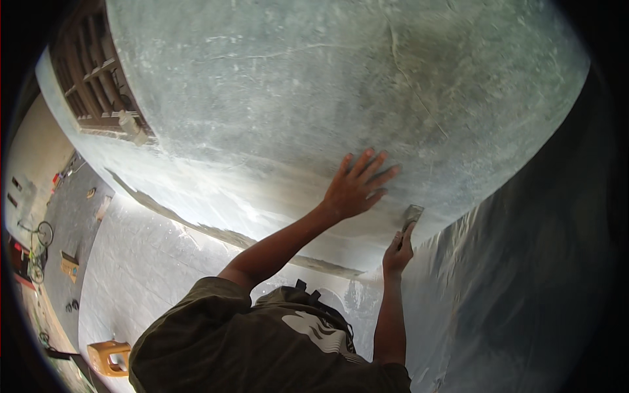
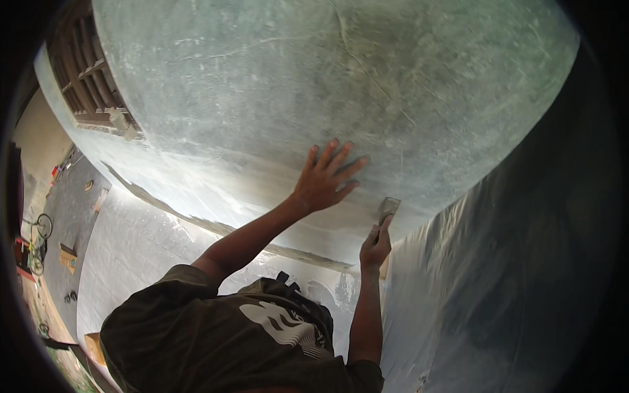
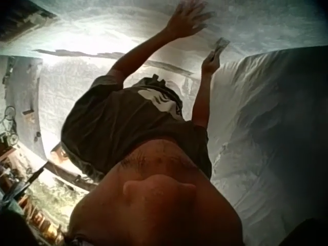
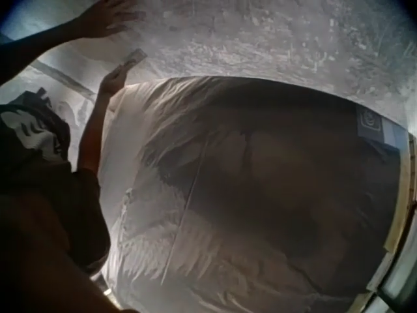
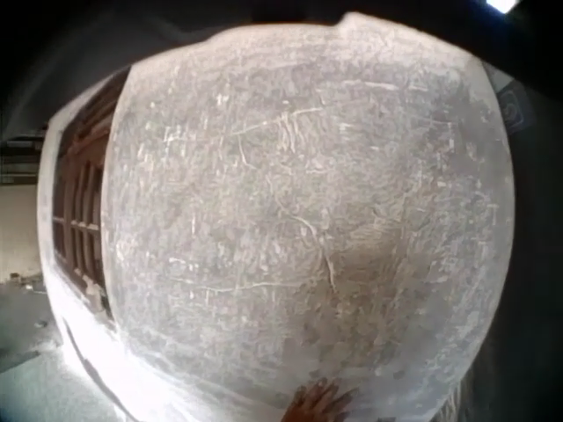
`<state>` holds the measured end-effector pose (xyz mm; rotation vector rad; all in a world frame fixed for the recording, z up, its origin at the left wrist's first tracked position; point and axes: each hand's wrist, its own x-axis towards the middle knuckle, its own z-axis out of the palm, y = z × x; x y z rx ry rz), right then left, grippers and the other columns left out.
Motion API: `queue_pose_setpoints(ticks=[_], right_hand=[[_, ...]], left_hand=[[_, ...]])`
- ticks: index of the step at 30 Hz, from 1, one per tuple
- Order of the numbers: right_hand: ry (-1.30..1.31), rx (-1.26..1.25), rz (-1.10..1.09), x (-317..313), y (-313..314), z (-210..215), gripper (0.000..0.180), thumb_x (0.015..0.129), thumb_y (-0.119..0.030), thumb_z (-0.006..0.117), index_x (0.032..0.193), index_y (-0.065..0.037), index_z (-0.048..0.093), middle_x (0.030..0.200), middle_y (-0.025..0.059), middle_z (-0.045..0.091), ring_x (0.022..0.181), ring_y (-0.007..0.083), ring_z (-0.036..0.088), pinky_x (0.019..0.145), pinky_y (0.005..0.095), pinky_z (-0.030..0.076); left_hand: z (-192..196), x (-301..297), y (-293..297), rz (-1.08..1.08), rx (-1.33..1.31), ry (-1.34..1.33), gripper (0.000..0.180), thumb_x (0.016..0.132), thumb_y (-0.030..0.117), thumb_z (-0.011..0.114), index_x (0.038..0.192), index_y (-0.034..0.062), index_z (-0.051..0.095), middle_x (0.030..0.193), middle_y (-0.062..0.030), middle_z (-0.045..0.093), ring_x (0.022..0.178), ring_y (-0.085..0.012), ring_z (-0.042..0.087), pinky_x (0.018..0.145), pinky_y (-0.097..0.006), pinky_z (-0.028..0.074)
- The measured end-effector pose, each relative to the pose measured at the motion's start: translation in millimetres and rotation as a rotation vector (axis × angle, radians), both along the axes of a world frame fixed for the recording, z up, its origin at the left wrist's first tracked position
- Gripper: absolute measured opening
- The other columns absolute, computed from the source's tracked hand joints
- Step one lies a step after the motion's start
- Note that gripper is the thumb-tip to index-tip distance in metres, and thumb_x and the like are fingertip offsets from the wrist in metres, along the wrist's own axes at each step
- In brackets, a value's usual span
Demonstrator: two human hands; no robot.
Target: Smoothing or applying plaster to an exterior wall using a scraper tool.
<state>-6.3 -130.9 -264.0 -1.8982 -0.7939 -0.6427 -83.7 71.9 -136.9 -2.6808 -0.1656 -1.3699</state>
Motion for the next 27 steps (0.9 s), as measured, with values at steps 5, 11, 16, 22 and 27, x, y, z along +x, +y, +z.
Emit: queue_pose_setpoints(ticks=[5,11,16,22,27], right_hand=[[-0.136,0.134,-0.026,-1.3,18.0,88.1,0.049,0.099,-0.009,0.05,0.146,0.001,0.04,0.111,0.0245,0.068,0.084,0.0306,0.07,0.073,0.0316,0.053],[0.003,0.092,0.075,3.8,11.5,37.9,0.051,0.096,-0.008,0.057,0.145,-0.001,0.044,0.103,0.0243,0.068,0.081,0.0293,0.067,0.072,0.0339,0.052],[-0.018,0.088,0.161,15.1,11.1,92.4,0.052,0.095,-0.01,0.058,0.144,-0.003,0.044,0.106,0.0245,0.067,0.089,0.0374,0.068,0.074,0.0402,0.054],[-0.138,0.057,0.203,16.4,4.1,129.6,0.054,0.094,-0.011,0.06,0.146,-0.005,0.043,0.104,0.0217,0.067,0.086,0.0359,0.068,0.072,0.0401,0.054],[-0.102,0.03,0.252,13.2,-6.8,75.4,0.054,0.095,-0.013,0.059,0.146,-0.006,0.043,0.105,0.0211,0.068,0.086,0.0356,0.068,0.073,0.0403,0.054]], left_hand=[[11.8,-2.3,-7.7,-0.022,-0.013,0.045,0.061,0.088,0.048,0.065,0.144,0.032,0.047,0.157,-0.0128,0.03,0.145,-0.0392,0.024,0.107,-0.067,0.024],[31.6,1.9,-19.4,0.019,-0.039,0.025,0.063,0.09,0.044,0.063,0.147,0.025,0.043,0.159,-0.0177,0.024,0.146,-0.0444,0.017,0.108,-0.071,0.018],[13.1,24.5,-37.5,0.069,-0.115,-0.034,0.063,0.092,0.041,0.061,0.148,0.0207,0.041,0.159,-0.0207,0.021,0.147,-0.047,0.013,0.109,-0.071,0.014],[17.1,27.1,-47.8,0.13,-0.138,-0.12,0.061,0.094,0.037,0.058,0.149,0.0179,0.04,0.16,-0.0234,0.017,0.148,-0.0481,0.008,0.11,-0.072,0.007],[18.7,18.2,-46.0,0.147,-0.136,-0.112,0.061,0.093,0.038,0.06,0.148,0.021,0.041,0.16,-0.0205,0.018,0.148,-0.0458,0.011,0.111,-0.07,0.01]])
